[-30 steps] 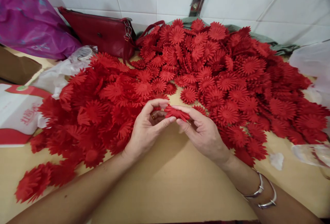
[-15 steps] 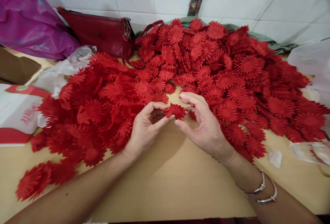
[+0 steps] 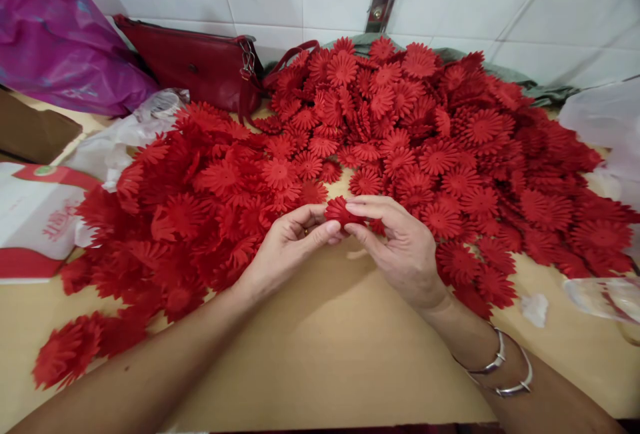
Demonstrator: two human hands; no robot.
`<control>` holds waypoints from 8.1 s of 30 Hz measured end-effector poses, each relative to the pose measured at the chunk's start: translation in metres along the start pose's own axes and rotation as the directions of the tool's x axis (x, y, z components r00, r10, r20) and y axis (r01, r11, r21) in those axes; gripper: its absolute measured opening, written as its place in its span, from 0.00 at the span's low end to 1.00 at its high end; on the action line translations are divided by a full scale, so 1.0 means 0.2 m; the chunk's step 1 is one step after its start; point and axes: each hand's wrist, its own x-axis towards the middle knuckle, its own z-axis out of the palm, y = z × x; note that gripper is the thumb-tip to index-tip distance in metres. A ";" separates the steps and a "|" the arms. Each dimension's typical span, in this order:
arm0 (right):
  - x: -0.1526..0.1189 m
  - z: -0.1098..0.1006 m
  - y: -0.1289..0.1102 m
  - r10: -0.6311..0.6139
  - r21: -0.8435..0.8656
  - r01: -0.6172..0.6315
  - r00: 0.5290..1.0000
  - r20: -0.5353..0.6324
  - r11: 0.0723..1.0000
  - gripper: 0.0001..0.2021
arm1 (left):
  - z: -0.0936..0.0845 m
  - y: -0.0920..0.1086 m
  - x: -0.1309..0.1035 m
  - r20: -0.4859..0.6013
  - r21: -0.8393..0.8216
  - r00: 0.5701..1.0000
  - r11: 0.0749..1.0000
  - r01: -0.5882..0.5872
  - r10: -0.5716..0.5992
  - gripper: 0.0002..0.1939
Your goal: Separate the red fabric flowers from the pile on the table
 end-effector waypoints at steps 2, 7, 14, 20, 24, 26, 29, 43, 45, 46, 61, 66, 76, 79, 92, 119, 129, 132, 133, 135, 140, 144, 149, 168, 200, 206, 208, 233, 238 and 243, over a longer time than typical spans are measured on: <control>0.00 0.00 -0.01 -0.012 -0.020 0.013 1.000 0.012 1.000 0.10 | 0.00 0.01 0.00 -0.005 0.026 1.000 1.000 -0.016 0.016 0.15; 0.01 0.00 -0.02 -0.010 -0.047 0.010 1.000 -0.006 0.999 0.08 | 0.00 -0.01 -0.01 -0.027 0.019 0.999 0.999 -0.036 0.036 0.13; 0.01 -0.01 -0.01 0.049 0.011 -0.049 0.999 -0.019 0.999 0.04 | 0.01 0.01 -0.02 -0.049 -0.028 0.999 0.999 -0.017 0.015 0.14; 0.01 0.00 0.00 0.129 0.112 -0.128 0.992 0.006 0.985 0.03 | 0.00 -0.01 -0.01 -0.046 -0.006 0.999 1.000 0.016 -0.016 0.15; 0.00 0.01 -0.02 -0.049 -0.095 0.050 0.999 0.010 0.994 0.05 | -0.01 -0.02 -0.01 -0.024 -0.092 0.999 0.996 0.020 -0.022 0.17; -0.01 0.02 -0.03 -0.142 -0.181 0.147 0.989 0.038 0.972 0.07 | -0.02 -0.03 0.00 -0.019 -0.144 0.999 0.989 0.042 -0.045 0.20; -0.02 0.02 -0.03 -0.235 -0.248 0.238 0.971 0.043 0.939 0.11 | -0.03 -0.03 0.00 -0.046 -0.133 0.995 0.988 0.079 -0.085 0.17; 0.03 -0.04 0.07 -0.059 -0.132 0.015 0.942 -0.331 0.991 0.04 | 0.00 -0.05 0.01 -0.322 -0.259 0.947 0.963 -0.079 -0.009 0.12; 0.03 -0.04 0.09 0.009 -0.125 -0.060 0.929 -0.371 0.990 0.05 | -0.01 -0.06 0.02 -0.299 -0.248 0.954 0.964 -0.093 0.015 0.11; 0.03 -0.04 0.09 0.040 -0.115 -0.084 0.940 -0.339 0.990 0.06 | -0.01 -0.06 0.02 -0.285 -0.231 0.958 0.967 -0.107 0.037 0.11; 0.01 0.00 0.00 -0.177 -0.224 0.174 0.984 0.008 0.959 0.09 | 0.03 0.00 -0.03 -0.062 -0.086 0.996 0.994 -0.071 0.066 0.13; 0.01 -0.02 0.00 -0.179 -0.200 0.178 0.984 0.011 0.964 0.04 | 0.02 -0.01 -0.02 -0.076 -0.036 0.995 0.997 -0.064 0.061 0.13; 0.02 -0.02 0.01 -0.285 -0.324 0.276 0.958 0.019 0.905 0.06 | 0.02 0.00 -0.01 -0.072 -0.119 0.997 0.993 0.008 -0.017 0.15; 0.02 -0.03 0.00 -0.308 -0.378 0.282 0.951 -0.009 0.882 0.07 | 0.01 -0.02 0.00 -0.055 -0.173 0.997 0.984 0.050 -0.060 0.17; -0.01 -0.02 -0.04 -0.366 -0.377 0.348 0.930 0.026 0.858 0.11 | 0.00 0.00 -0.01 0.003 -0.249 0.980 0.949 0.193 -0.198 0.15; 0.06 -0.08 -0.01 -0.099 -0.327 0.009 0.961 -0.258 0.945 0.11 | 0.06 0.01 -0.13 0.010 0.060 0.991 0.989 -0.133 0.133 0.07; 0.01 -0.08 0.10 0.017 -0.528 0.006 0.999 0.039 0.849 0.08 | 0.07 0.05 -0.13 0.395 0.337 0.917 0.918 -0.207 0.062 0.09; 0.00 -0.06 0.09 0.010 -0.473 0.032 0.996 0.086 0.880 0.04 | 0.07 0.04 -0.12 0.368 0.326 0.927 0.923 -0.203 0.074 0.09; 0.01 -0.05 0.08 0.019 -0.433 0.020 0.996 0.085 0.901 0.04 | 0.07 0.04 -0.13 0.368 0.319 0.928 0.929 -0.187 0.061 0.09; 0.01 -0.05 0.06 0.061 -0.337 -0.040 0.997 0.052 0.941 0.03 | 0.07 0.04 -0.13 0.378 0.288 0.926 0.948 -0.133 0.015 0.09; 0.02 -0.06 0.06 0.130 -0.203 -0.153 0.984 -0.121 0.967 0.04 | 0.06 0.02 -0.12 0.311 0.148 0.949 0.989 -0.002 -0.045 0.10; 0.03 -0.05 0.06 0.204 -0.076 -0.214 0.972 -0.117 0.974 0.06 | 0.06 -0.03 -0.09 0.177 -0.079 0.983 0.994 0.069 -0.054 0.09; 0.04 -0.03 0.04 0.155 0.079 -0.152 0.988 -0.027 0.985 0.14 | 0.07 -0.07 -0.05 0.210 -0.425 0.965 0.874 0.236 -0.158 0.13; 0.02 -0.02 -0.02 -0.179 -0.259 0.189 0.982 0.061 0.947 0.03 | 0.08 -0.05 -0.03 0.019 -0.505 0.989 0.852 0.138 -0.148 0.12; 0.03 -0.04 -0.01 0.129 -0.048 -0.125 0.987 0.093 0.991 0.05 | 0.06 -0.11 -0.03 -0.094 -0.326 0.989 0.942 0.077 -0.114 0.15; 0.03 -0.04 -0.01 0.209 0.018 -0.211 0.974 0.093 0.977 0.08 | 0.07 -0.09 -0.03 -0.071 -0.347 0.988 0.932 0.107 -0.140 0.15; 0.03 -0.04 0.00 0.250 0.073 -0.256 0.964 0.089 0.964 0.08 | 0.07 -0.10 -0.03 -0.075 -0.342 0.988 0.934 0.102 -0.135 0.14; 0.07 -0.05 0.07 0.594 0.571 -0.520 0.802 0.068 0.636 0.19 | 0.07 -0.05 -0.02 -0.127 -0.512 0.985 0.859 0.035 -0.116 0.15; 0.07 -0.05 0.09 0.558 0.546 -0.456 0.830 -0.025 0.703 0.12 | 0.07 -0.05 -0.03 -0.115 -0.520 0.987 0.853 0.036 -0.111 0.14; 0.08 -0.08 0.09 0.543 0.511 -0.441 0.838 -0.062 0.738 0.12 | 0.07 -0.05 -0.03 -0.126 -0.511 0.985 0.859 0.038 -0.119 0.15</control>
